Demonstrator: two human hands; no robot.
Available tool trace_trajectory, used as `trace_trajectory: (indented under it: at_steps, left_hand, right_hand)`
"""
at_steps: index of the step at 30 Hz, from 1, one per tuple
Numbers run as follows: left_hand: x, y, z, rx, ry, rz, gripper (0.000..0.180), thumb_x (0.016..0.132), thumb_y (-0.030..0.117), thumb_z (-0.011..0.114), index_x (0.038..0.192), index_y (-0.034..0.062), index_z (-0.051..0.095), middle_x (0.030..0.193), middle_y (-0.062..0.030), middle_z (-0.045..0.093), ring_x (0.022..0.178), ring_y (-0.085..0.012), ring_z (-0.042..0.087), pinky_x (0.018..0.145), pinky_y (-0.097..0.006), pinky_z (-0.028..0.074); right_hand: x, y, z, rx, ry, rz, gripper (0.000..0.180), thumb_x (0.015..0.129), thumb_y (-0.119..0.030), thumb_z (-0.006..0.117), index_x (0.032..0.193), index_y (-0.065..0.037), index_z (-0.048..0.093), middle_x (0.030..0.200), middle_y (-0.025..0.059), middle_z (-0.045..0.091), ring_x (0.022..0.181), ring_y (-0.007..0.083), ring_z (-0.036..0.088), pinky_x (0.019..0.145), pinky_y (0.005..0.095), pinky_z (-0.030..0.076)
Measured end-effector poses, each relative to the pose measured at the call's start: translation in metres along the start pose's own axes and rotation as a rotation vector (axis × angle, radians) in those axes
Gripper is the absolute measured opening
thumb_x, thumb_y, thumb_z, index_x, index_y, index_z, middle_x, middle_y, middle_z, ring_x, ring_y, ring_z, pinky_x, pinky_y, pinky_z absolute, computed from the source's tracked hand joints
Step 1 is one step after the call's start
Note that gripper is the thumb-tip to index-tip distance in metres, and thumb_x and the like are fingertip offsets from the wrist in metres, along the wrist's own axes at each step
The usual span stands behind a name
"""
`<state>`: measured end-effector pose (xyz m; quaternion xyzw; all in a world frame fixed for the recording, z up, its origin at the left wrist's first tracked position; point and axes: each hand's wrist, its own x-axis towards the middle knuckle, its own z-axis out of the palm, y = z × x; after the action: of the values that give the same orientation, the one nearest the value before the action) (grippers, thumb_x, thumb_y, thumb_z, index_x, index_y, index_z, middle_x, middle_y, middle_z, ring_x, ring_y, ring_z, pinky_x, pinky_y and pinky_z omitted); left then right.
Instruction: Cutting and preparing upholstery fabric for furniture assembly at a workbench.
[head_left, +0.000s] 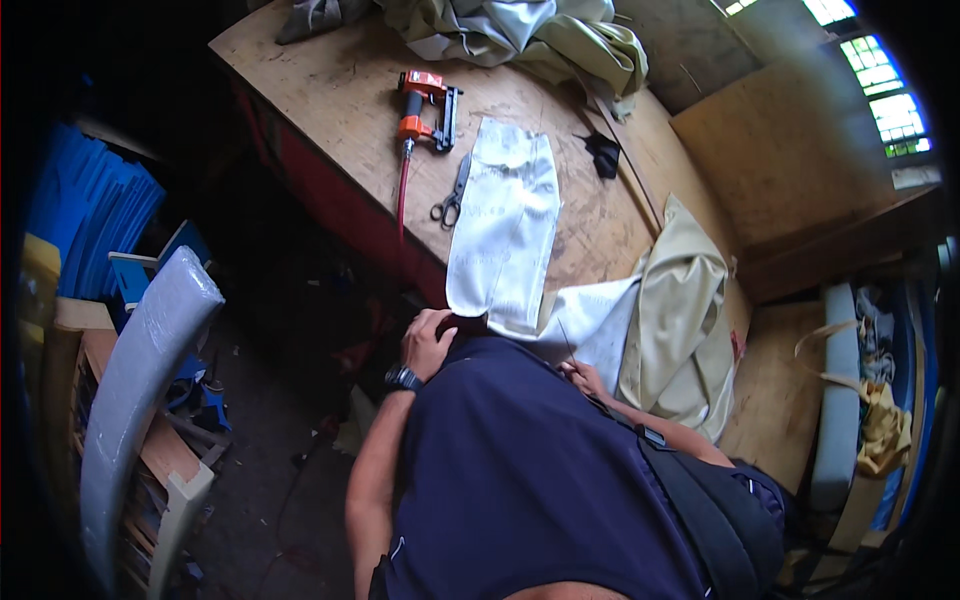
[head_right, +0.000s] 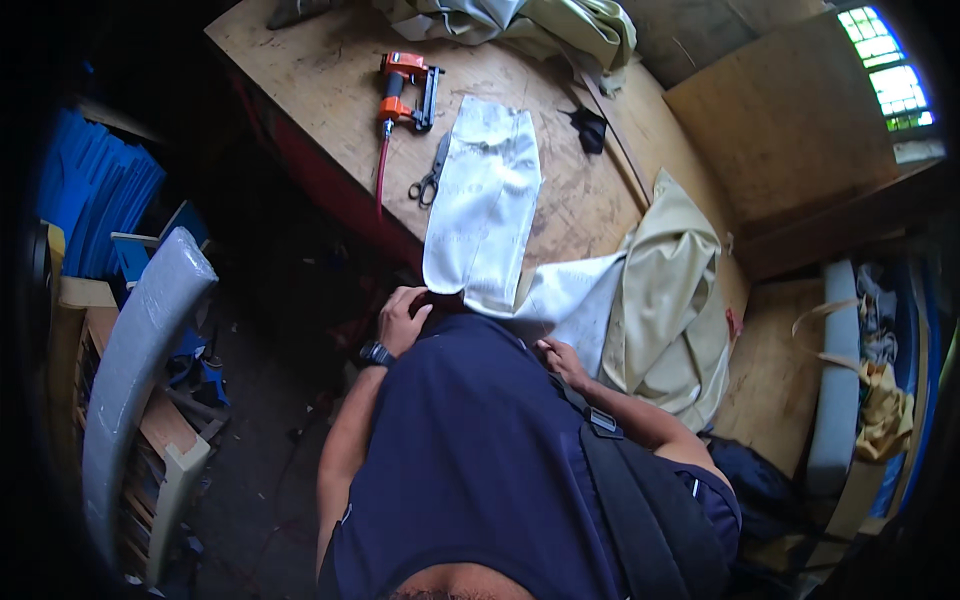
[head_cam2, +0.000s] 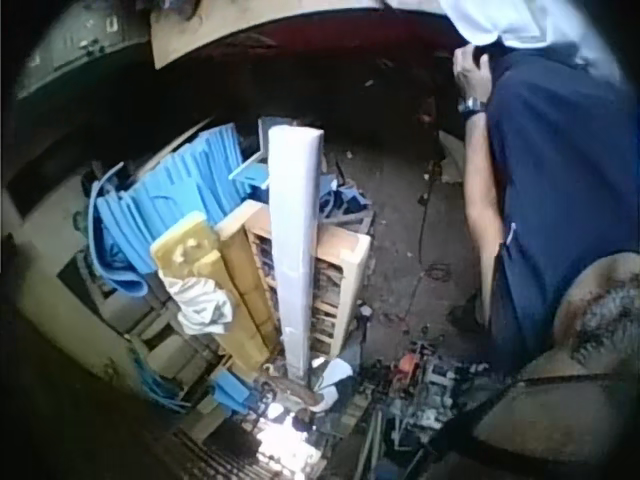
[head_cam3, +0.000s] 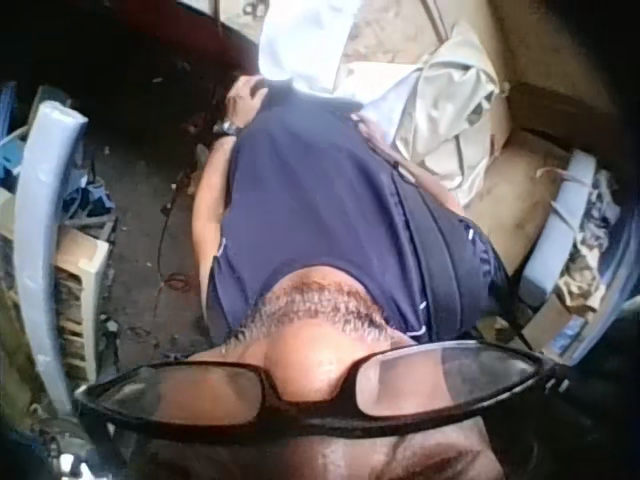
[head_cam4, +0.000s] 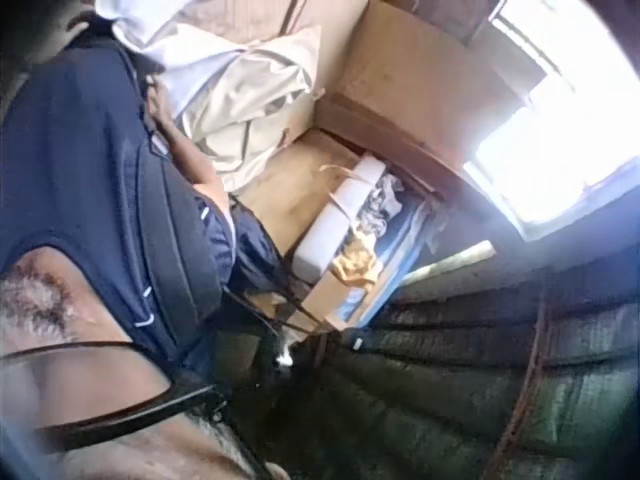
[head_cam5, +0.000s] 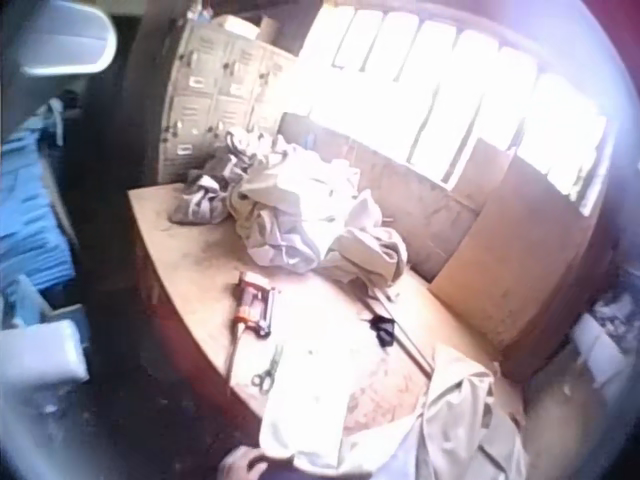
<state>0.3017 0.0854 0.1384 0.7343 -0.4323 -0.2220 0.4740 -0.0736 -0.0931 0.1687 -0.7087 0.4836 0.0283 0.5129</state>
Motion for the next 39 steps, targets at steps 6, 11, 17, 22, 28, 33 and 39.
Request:
trace_trajectory:
  at_steps: [6, 11, 17, 22, 28, 33, 39]
  left_hand:
    - [0.019, 0.003, 0.004, 0.381, 0.062, 0.348, 0.066, 0.078, 0.016, 0.086, 0.140, 0.0185, 0.063, 0.146, -0.0097, 0.055, 0.144, -0.0311, 0.046, 0.120, -0.052, 0.036]
    - [0.043, 0.011, 0.024, 0.455, 0.030, 0.370, 0.063, 0.078, 0.013, 0.084, 0.138, 0.0181, 0.064, 0.150, -0.0089, 0.054, 0.147, -0.0313, 0.045, 0.122, -0.052, 0.035]
    - [0.036, 0.009, 0.028, 0.469, -0.076, 0.364, 0.059, 0.077, 0.016, 0.087, 0.131, 0.0168, 0.064, 0.145, -0.0083, 0.056, 0.145, -0.0303, 0.047, 0.122, -0.051, 0.035]
    - [0.020, 0.001, 0.005, 0.466, 0.139, 0.084, 0.065, 0.069, 0.015, 0.093, 0.127, 0.0139, 0.062, 0.140, -0.0076, 0.058, 0.140, -0.0309, 0.051, 0.117, -0.051, 0.039]
    - [0.019, 0.004, 0.013, 0.450, 0.116, 0.182, 0.062, 0.074, 0.011, 0.089, 0.131, 0.0199, 0.065, 0.141, -0.0067, 0.057, 0.139, -0.0303, 0.052, 0.116, -0.050, 0.040]
    - [0.035, 0.005, 0.022, 0.481, 0.056, 0.230, 0.065, 0.073, 0.007, 0.088, 0.133, 0.0230, 0.066, 0.141, -0.0054, 0.056, 0.139, -0.0292, 0.052, 0.116, -0.049, 0.040]
    - [0.043, 0.008, 0.018, 0.412, 0.041, 0.273, 0.054, 0.075, 0.004, 0.084, 0.124, 0.0182, 0.068, 0.133, -0.0075, 0.061, 0.134, -0.0294, 0.055, 0.113, -0.047, 0.042]
  right_hand:
    - [0.089, -0.216, -0.110, -0.144, -0.272, 0.102, 0.026, 0.107, -0.028, 0.067, 0.112, -0.003, 0.072, 0.082, -0.0008, 0.065, 0.068, 0.0090, 0.059, 0.064, 0.0283, 0.049]
    - [0.155, -0.247, -0.132, 0.245, -0.442, -0.006, 0.026, 0.111, -0.026, 0.061, 0.121, -0.003, 0.069, 0.085, 0.0023, 0.067, 0.072, 0.0116, 0.066, 0.068, 0.0278, 0.056]
    - [0.141, -0.199, -0.101, -0.120, -0.365, -0.195, 0.036, 0.111, -0.025, 0.060, 0.137, -0.002, 0.067, 0.083, 0.0053, 0.067, 0.074, 0.0119, 0.063, 0.072, 0.0299, 0.055]
    - [0.128, -0.169, -0.096, -0.119, -0.270, -0.147, 0.032, 0.111, -0.021, 0.057, 0.134, -0.002, 0.067, 0.080, 0.0052, 0.064, 0.070, 0.0124, 0.057, 0.067, 0.0308, 0.049]
    - [0.132, -0.162, -0.083, -0.099, -0.308, -0.148, 0.030, 0.112, -0.022, 0.056, 0.129, 0.000, 0.066, 0.082, 0.0051, 0.064, 0.075, 0.0137, 0.058, 0.071, 0.0317, 0.050]
    - [0.140, -0.170, -0.074, -0.115, -0.317, -0.151, 0.029, 0.111, -0.021, 0.057, 0.122, 0.003, 0.068, 0.084, 0.0050, 0.066, 0.080, 0.0134, 0.061, 0.075, 0.0309, 0.051]
    - [0.143, -0.182, -0.038, 0.015, -0.261, -0.134, 0.031, 0.108, -0.024, 0.064, 0.116, 0.006, 0.070, 0.083, 0.0054, 0.067, 0.078, 0.0114, 0.060, 0.072, 0.0300, 0.050]
